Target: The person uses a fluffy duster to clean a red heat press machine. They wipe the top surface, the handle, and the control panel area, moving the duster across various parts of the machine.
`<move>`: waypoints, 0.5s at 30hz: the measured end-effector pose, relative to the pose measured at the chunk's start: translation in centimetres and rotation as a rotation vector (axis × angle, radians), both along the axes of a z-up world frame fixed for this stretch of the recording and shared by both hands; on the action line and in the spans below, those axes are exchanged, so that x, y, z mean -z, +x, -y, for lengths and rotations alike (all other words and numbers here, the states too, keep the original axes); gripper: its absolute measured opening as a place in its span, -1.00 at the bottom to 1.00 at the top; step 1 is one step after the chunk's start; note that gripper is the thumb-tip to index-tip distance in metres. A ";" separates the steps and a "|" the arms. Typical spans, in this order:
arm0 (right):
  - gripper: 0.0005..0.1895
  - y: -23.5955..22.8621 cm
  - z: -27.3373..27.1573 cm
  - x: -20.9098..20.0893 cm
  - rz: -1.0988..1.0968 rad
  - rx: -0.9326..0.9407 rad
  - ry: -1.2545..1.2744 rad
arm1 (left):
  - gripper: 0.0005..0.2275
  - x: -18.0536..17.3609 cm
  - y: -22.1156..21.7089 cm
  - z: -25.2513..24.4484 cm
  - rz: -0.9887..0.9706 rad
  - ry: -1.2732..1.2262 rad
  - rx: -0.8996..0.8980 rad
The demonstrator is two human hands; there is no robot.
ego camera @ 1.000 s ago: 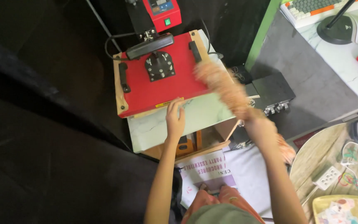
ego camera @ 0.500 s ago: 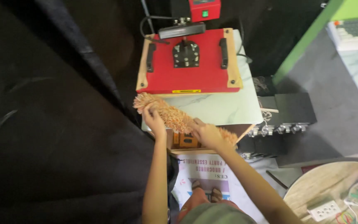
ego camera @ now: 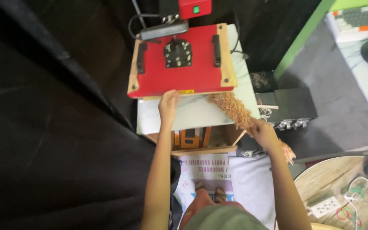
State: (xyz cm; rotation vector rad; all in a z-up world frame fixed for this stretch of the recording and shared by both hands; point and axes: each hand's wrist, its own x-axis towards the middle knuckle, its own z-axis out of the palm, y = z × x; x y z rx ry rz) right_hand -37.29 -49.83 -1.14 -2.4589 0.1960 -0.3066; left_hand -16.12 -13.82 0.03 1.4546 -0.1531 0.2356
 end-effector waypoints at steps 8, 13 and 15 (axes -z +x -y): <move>-0.52 -2.7 2.6 -1.2 -0.007 0.134 0.147 | -0.41 -22.6 -4.2 5.5 0.593 0.266 -0.418; -0.50 -3.4 3.2 -3.8 -0.156 0.250 0.196 | -0.43 -26.7 -3.8 6.2 0.730 0.446 -0.397; -0.48 -3.2 3.9 -4.1 -0.127 0.296 0.152 | -0.56 -26.8 -2.6 5.8 0.684 0.438 -0.433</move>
